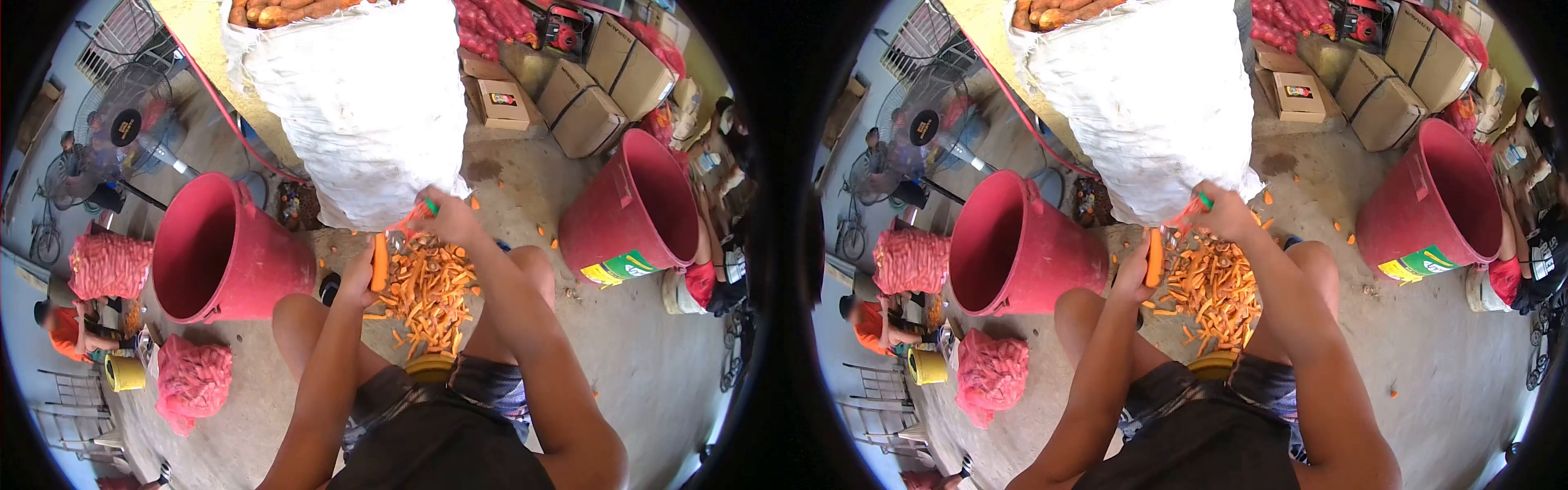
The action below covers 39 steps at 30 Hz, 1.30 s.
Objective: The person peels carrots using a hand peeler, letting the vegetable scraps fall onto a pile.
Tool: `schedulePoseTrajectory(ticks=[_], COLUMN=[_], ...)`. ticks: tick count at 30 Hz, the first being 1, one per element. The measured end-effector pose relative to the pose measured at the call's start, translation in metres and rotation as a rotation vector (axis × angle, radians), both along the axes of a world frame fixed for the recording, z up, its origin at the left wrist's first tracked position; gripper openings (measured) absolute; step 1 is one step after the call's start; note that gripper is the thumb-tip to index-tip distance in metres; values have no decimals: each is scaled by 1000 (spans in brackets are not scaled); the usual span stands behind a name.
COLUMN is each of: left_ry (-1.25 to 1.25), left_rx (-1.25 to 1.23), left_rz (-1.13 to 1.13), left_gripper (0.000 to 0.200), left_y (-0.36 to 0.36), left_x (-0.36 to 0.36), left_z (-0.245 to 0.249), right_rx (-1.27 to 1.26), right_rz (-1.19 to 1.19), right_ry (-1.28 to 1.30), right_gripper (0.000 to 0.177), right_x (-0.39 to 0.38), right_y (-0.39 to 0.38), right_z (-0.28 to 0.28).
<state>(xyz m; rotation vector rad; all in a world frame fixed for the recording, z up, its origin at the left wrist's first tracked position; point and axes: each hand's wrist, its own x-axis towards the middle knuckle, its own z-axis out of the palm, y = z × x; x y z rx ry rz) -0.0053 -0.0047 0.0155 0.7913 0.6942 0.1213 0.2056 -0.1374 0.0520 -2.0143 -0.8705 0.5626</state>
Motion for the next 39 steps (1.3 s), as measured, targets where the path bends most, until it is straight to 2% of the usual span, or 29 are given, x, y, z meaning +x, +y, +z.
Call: schedulePoseTrajectory(ticks=[3,5,8,10,14,16,17,19,21,23,24,27,29,31,32,33,34,35,37,39], left_ry=[8,40,-19,134,125,29,32,70,74,73,71,97,118,20,23,10,-2,0,126,87], left_rx=[-89,-118,0,165,64,-35,-38,-90,-56,-21,16,50,37,-49,-51,-57,-62,-63,56,14], left_rz=[104,125,50,-115,-43,63,66,83,38,-4,-6,14,46,169,171,81,-11,-14,-84,-129], left_gripper=[49,51,51,51,48,51,51,51,51,50,49,48,48,49,49,49,50,50,54,55], left_y=[-3,-5,-9,-4,-2,1,1,4,1,-4,-5,2,0,-14,-9,2,5,6,1,-1], left_x=[7,8,3,0,1,0,3,11,5,3,3,0,3,6,5,3,2,0,0,-4], left_z=[-1,-1,-1,0,-1,-6,-13,-26,-20,-9,-9,-11,-4,23,6,-23,-29,-36,-22,-6], right_rx=[86,55,26,-25,-43,-71,-73,37,44,32,39,29,-26,147,146,146,146,146,16,-35], right_rz=[362,368,280,-38,-50,185,188,405,376,100,-26,-59,18,312,314,330,345,342,40,-8], right_ry=[-114,-128,-105,-138,-23,-10,-6,-77,-72,31,2,-53,-45,-142,-139,-133,-127,-126,-76,-96], right_gripper=[61,60,59,60,61,59,59,61,62,59,58,55,55,56,56,56,56,56,52,47], right_x=[-40,-43,-12,10,6,-23,-33,-47,-34,-10,1,17,-12,-36,-36,-35,-34,-26,3,14], right_y=[-3,-4,0,1,-1,-5,-5,-4,-5,-1,-3,-1,-3,-5,-4,-3,-2,-1,-3,-5], right_z=[-7,-6,-6,2,10,13,8,2,0,-4,3,-5,1,-12,-14,-14,-14,-10,0,1])
